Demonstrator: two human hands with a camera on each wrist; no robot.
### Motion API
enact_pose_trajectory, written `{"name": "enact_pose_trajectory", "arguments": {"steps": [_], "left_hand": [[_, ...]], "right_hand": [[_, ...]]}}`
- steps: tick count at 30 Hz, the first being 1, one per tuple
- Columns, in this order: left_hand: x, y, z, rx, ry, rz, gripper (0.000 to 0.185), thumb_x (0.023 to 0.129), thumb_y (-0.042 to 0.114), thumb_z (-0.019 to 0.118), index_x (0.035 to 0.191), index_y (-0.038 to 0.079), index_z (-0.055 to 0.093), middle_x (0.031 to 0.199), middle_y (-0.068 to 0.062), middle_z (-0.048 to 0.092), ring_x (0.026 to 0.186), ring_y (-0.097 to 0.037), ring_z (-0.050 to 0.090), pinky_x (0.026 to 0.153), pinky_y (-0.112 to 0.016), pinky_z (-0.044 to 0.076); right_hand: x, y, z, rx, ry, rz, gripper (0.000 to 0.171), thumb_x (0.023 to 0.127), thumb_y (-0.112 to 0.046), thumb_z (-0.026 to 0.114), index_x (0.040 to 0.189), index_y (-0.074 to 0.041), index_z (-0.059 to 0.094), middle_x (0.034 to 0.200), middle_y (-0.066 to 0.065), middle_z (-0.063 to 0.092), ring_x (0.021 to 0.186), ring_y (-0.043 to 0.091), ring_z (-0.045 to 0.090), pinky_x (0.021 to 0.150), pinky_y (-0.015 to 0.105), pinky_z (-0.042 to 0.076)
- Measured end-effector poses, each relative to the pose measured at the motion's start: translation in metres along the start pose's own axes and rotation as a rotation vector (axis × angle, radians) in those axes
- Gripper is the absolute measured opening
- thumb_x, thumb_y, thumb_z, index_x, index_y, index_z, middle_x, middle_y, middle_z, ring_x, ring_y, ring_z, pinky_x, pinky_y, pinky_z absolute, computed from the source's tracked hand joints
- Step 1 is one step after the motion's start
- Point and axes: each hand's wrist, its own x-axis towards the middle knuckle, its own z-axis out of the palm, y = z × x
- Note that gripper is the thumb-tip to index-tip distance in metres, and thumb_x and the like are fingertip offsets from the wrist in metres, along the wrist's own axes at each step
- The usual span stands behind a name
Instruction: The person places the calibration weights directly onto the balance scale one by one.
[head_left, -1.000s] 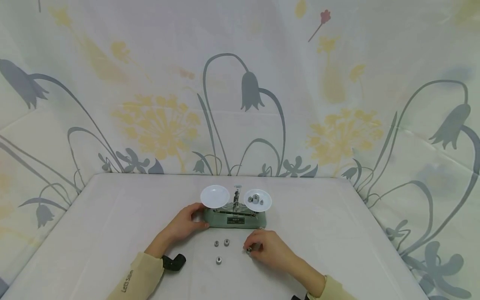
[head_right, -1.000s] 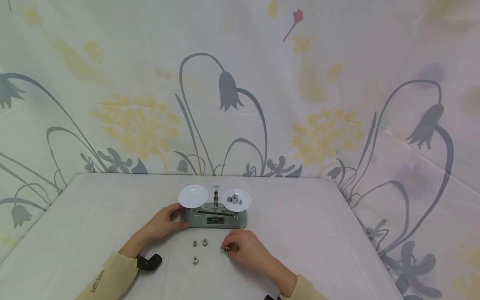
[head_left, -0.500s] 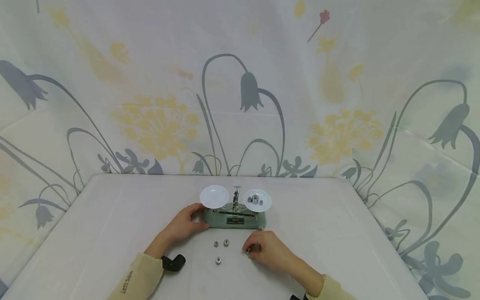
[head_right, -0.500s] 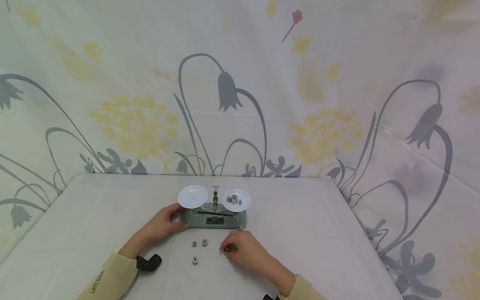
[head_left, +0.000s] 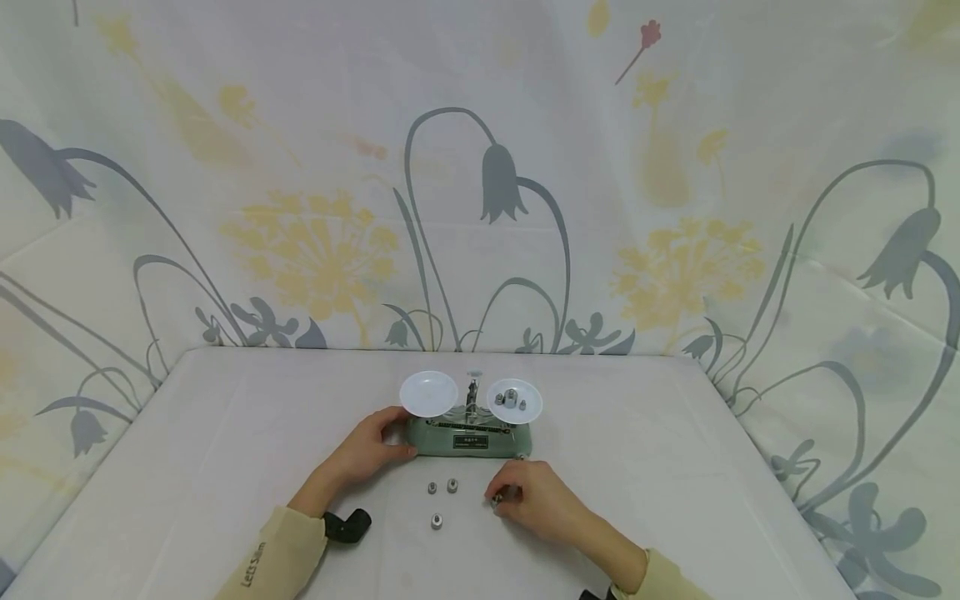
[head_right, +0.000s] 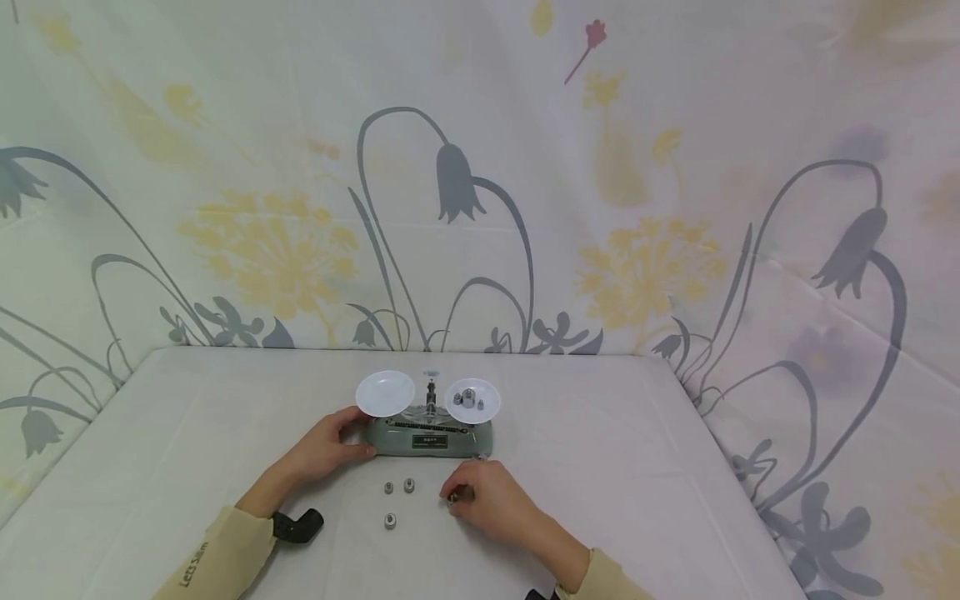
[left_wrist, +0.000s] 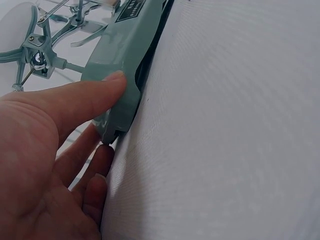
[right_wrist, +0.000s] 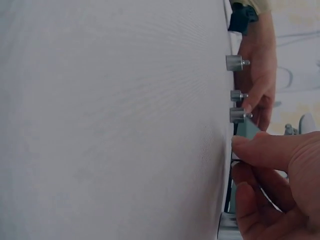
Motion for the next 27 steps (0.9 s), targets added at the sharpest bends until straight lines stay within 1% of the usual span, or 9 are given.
{"name": "enact_pose_trajectory", "arguments": {"steps": [4,7,10,13,19,23,27], "left_hand": [[0.0,0.0,0.0,-0.016,-0.004,-0.003,0.057,0.081,0.007,0.08,0.134,0.001,0.057,0.135,-0.015,0.057,0.137,-0.037,0.042,0.114,-0.052,0.029],[0.0,0.0,0.0,-0.018,-0.007,0.005,0.057,0.082,0.007,0.079,0.134,0.001,0.057,0.135,-0.015,0.057,0.136,-0.037,0.042,0.114,-0.052,0.029],[0.0,-0.001,0.0,-0.021,-0.008,0.01,0.057,0.082,0.008,0.08,0.134,0.001,0.057,0.135,-0.015,0.057,0.136,-0.037,0.042,0.114,-0.052,0.029],[0.0,-0.001,0.0,-0.015,-0.008,0.015,0.057,0.082,0.008,0.08,0.134,0.001,0.057,0.135,-0.015,0.057,0.136,-0.037,0.042,0.114,-0.052,0.029],[0.0,-0.001,0.0,-0.013,-0.007,0.011,0.058,0.082,0.009,0.08,0.134,0.001,0.057,0.135,-0.015,0.057,0.136,-0.038,0.042,0.114,-0.052,0.029],[0.0,0.0,0.0,-0.012,-0.007,0.006,0.058,0.081,0.008,0.08,0.134,0.001,0.058,0.135,-0.015,0.058,0.136,-0.038,0.042,0.114,-0.053,0.03],[0.001,0.0,0.0,-0.009,-0.007,0.008,0.058,0.081,0.008,0.08,0.134,0.001,0.057,0.135,-0.015,0.058,0.136,-0.038,0.042,0.113,-0.053,0.03]], "right_hand": [[-0.001,-0.001,-0.001,-0.009,0.03,-0.002,0.023,0.077,0.0,0.082,0.09,-0.018,0.075,0.09,-0.015,0.066,0.082,0.002,0.057,0.07,0.022,0.051],[-0.001,-0.003,-0.003,-0.011,0.052,-0.015,0.022,0.076,0.0,0.082,0.09,-0.016,0.075,0.091,-0.014,0.066,0.084,0.006,0.06,0.071,0.024,0.052],[0.0,-0.004,-0.005,0.004,0.057,-0.023,0.022,0.076,0.003,0.08,0.091,-0.013,0.074,0.091,-0.012,0.066,0.086,0.009,0.062,0.073,0.025,0.054],[0.0,-0.005,-0.008,0.037,0.054,-0.022,0.021,0.077,0.006,0.078,0.091,-0.01,0.074,0.093,-0.009,0.066,0.087,0.01,0.064,0.074,0.024,0.056],[0.002,-0.006,-0.013,0.083,0.099,-0.052,0.022,0.077,0.009,0.077,0.091,-0.008,0.073,0.094,-0.004,0.067,0.088,0.011,0.066,0.072,0.023,0.057],[0.003,-0.006,-0.017,0.079,0.12,-0.086,0.023,0.077,0.008,0.078,0.091,-0.008,0.073,0.093,-0.003,0.068,0.086,0.012,0.066,0.07,0.024,0.057],[0.002,-0.006,-0.021,0.073,0.134,-0.083,0.022,0.078,0.008,0.078,0.094,-0.007,0.073,0.094,-0.004,0.068,0.087,0.011,0.066,0.07,0.024,0.057]]}}
